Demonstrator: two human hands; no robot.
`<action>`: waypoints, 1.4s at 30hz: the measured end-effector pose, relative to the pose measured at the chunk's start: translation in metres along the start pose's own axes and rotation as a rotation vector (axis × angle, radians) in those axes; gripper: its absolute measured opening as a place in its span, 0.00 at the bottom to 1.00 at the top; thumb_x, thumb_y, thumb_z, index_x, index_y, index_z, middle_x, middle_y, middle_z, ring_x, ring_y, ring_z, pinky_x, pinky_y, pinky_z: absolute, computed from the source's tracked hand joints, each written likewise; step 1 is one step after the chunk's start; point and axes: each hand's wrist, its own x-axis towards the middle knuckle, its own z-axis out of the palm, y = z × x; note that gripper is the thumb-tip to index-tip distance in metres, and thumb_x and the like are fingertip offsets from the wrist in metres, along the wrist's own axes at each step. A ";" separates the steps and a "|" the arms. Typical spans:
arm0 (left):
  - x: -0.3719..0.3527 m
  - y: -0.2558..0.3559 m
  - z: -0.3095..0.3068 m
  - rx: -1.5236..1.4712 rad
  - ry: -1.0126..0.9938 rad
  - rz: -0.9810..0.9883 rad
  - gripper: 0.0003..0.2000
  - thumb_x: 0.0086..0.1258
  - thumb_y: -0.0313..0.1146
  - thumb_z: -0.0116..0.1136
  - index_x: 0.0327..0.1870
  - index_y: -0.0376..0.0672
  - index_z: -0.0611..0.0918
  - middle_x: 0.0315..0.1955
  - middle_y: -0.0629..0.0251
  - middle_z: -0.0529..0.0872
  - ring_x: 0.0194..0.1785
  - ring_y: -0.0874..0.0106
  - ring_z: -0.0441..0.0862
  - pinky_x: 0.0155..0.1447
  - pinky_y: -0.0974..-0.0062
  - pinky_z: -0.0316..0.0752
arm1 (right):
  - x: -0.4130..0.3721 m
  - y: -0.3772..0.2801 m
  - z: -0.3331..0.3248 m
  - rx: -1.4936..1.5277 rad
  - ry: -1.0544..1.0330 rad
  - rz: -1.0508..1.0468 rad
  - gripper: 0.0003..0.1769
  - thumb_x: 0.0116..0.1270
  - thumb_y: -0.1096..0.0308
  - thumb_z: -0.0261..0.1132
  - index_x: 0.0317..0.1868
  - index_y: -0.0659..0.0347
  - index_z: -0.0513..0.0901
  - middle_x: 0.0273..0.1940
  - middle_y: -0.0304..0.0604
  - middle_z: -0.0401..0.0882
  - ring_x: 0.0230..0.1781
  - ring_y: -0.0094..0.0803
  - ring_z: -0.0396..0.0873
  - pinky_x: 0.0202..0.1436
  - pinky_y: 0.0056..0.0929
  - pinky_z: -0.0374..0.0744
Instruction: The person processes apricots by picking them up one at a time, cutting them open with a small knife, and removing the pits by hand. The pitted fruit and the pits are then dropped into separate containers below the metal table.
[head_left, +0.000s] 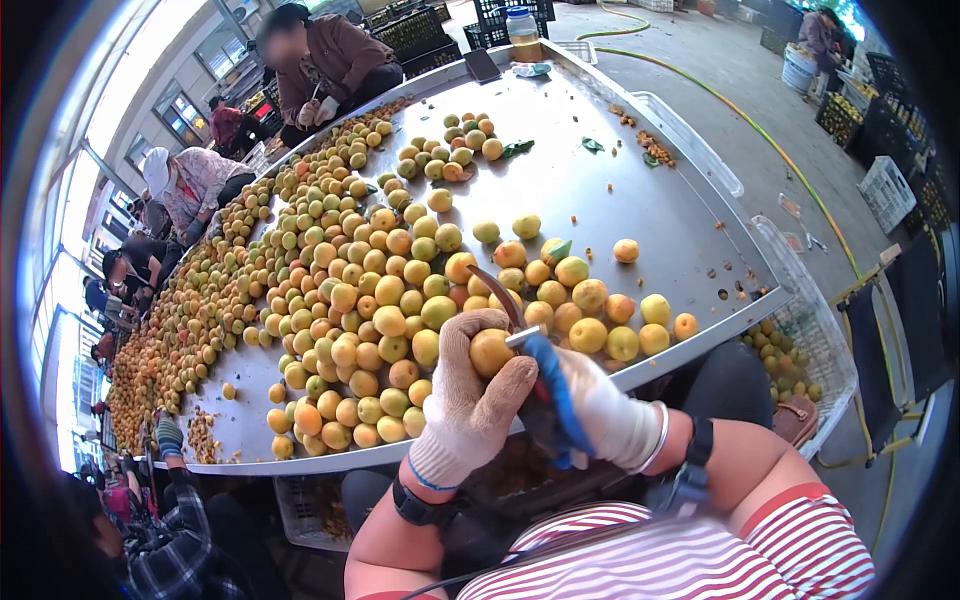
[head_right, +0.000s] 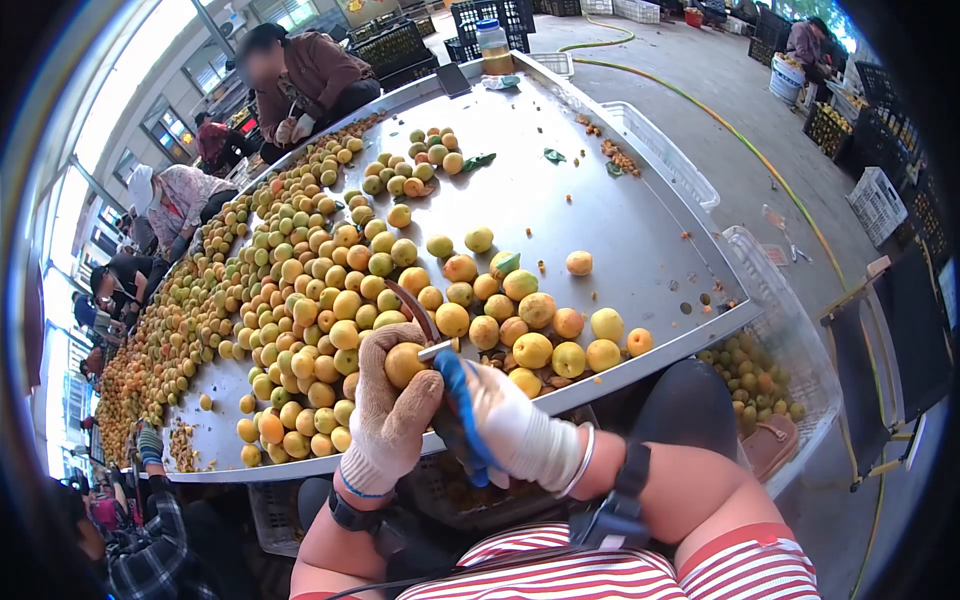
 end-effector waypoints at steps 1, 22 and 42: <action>0.001 0.009 -0.001 -0.104 -0.028 -0.127 0.19 0.73 0.32 0.62 0.59 0.36 0.71 0.45 0.63 0.79 0.46 0.76 0.77 0.54 0.76 0.75 | 0.003 -0.003 -0.003 0.152 -0.055 0.128 0.27 0.80 0.37 0.46 0.39 0.53 0.74 0.14 0.32 0.66 0.07 0.23 0.63 0.07 0.25 0.61; 0.007 0.001 -0.034 -0.077 -0.023 -0.155 0.21 0.81 0.41 0.49 0.65 0.33 0.73 0.48 0.55 0.83 0.55 0.65 0.82 0.62 0.71 0.75 | -0.006 -0.007 -0.016 -0.662 -0.049 -0.486 0.08 0.80 0.70 0.52 0.50 0.63 0.75 0.32 0.38 0.81 0.29 0.26 0.79 0.35 0.25 0.78; 0.010 0.011 -0.029 -0.620 -0.247 -0.085 0.37 0.67 0.54 0.69 0.65 0.32 0.74 0.61 0.43 0.80 0.74 0.50 0.70 0.79 0.52 0.61 | 0.001 0.005 -0.019 -0.873 -0.070 -0.741 0.12 0.72 0.73 0.57 0.54 0.67 0.77 0.31 0.53 0.82 0.29 0.52 0.83 0.31 0.38 0.80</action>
